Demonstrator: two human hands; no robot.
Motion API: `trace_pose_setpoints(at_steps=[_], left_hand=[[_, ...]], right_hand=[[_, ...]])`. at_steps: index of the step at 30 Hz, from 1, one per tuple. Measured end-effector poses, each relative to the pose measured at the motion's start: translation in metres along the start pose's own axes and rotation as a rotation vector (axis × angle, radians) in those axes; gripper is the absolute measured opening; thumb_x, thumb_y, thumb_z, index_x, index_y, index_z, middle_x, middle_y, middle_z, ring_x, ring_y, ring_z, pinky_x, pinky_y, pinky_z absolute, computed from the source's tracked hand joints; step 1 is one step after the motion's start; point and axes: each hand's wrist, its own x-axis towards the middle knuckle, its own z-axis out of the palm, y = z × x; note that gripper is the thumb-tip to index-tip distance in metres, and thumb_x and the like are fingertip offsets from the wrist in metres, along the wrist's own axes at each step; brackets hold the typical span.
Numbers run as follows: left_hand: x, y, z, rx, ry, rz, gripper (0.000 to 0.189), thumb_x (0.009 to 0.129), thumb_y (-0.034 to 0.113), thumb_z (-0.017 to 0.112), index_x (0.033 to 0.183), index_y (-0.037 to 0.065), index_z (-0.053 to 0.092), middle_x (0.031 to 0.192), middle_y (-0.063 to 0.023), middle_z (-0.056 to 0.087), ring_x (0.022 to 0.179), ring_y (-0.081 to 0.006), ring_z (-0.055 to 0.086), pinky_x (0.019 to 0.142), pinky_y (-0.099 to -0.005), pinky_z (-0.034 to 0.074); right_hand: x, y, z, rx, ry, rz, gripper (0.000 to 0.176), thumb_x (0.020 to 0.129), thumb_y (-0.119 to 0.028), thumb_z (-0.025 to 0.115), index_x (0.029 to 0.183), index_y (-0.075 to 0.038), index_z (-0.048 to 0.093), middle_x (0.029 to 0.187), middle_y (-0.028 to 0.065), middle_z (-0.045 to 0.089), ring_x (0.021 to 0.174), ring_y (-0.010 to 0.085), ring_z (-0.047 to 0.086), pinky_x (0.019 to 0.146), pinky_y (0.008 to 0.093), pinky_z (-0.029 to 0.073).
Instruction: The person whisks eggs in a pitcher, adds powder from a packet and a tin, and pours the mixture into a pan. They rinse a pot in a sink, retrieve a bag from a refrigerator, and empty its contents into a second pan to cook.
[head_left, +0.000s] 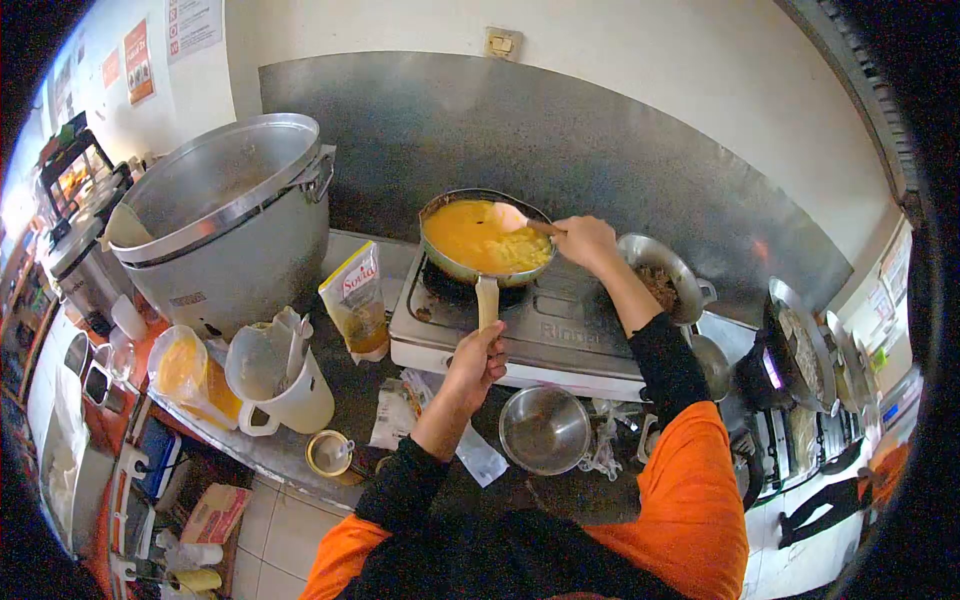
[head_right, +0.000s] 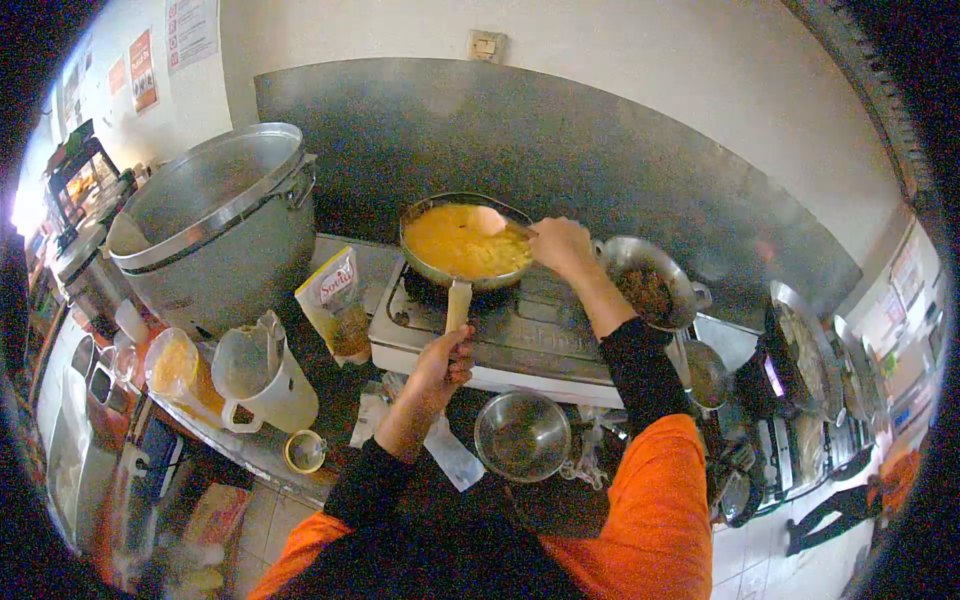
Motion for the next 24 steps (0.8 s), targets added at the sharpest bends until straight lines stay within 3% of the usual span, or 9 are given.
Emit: trace_pose_setpoints(at_steps=[8,11,14,17,21,24], left_hand=[[-0.001,0.000,-0.001,-0.012,-0.014,-0.011,0.015,0.086,0.025,0.055,0.087,0.013,0.045,0.062,0.0051,0.040,0.046,-0.0043,0.030,0.039,-0.0185,0.025],[-0.003,0.000,0.001,0.012,0.015,-0.005,0.017,0.085,0.025,0.056,0.088,0.013,0.045,0.063,0.0049,0.040,0.046,-0.0044,0.031,0.039,-0.0185,0.025],[-0.002,-0.001,-0.002,0.018,0.013,-0.011,0.018,0.085,0.026,0.056,0.089,0.013,0.044,0.063,0.0048,0.040,0.046,-0.0047,0.031,0.039,-0.0186,0.025],[0.002,-0.002,-0.006,0.009,0.003,-0.017,0.019,0.085,0.026,0.056,0.088,0.013,0.044,0.063,0.0047,0.040,0.046,-0.0047,0.032,0.039,-0.0187,0.025],[0.000,-0.001,-0.002,0.027,0.012,0.000,0.017,0.085,0.025,0.056,0.085,0.013,0.043,0.063,0.0046,0.040,0.045,-0.0046,0.031,0.038,-0.0190,0.025],[0.000,0.000,-0.002,0.030,0.001,-0.007,0.017,0.086,0.025,0.055,0.085,0.013,0.043,0.063,0.0047,0.040,0.045,-0.0046,0.031,0.038,-0.0193,0.025]], right_hand=[[0.036,0.002,0.049,0.217,-0.294,0.107,0.030,0.075,-0.039,0.055,0.098,-0.024,0.065,0.091,0.0133,0.064,0.085,0.0332,0.061,0.077,0.0411,0.048],[0.046,0.001,0.069,0.208,-0.225,0.150,0.030,0.075,-0.039,0.055,0.092,-0.018,0.067,0.079,0.0126,0.064,0.073,0.0317,0.062,0.069,0.0398,0.049],[0.051,0.000,0.077,0.287,-0.320,0.015,0.029,0.075,-0.038,0.057,0.090,-0.015,0.068,0.067,0.0096,0.063,0.059,0.0253,0.060,0.059,0.0371,0.047],[0.046,-0.011,0.073,0.460,-0.426,0.128,0.029,0.075,-0.037,0.059,0.090,-0.014,0.068,0.058,0.0072,0.059,0.049,0.0182,0.055,0.052,0.0339,0.044],[0.034,-0.035,0.060,0.426,-0.263,0.084,0.030,0.075,-0.038,0.061,0.092,-0.015,0.068,0.056,0.0061,0.058,0.048,0.0143,0.052,0.049,0.0321,0.042],[0.030,-0.044,0.053,0.468,-0.250,0.001,0.030,0.075,-0.039,0.061,0.094,-0.017,0.068,0.056,0.0052,0.057,0.048,0.0140,0.052,0.049,0.0303,0.042]])
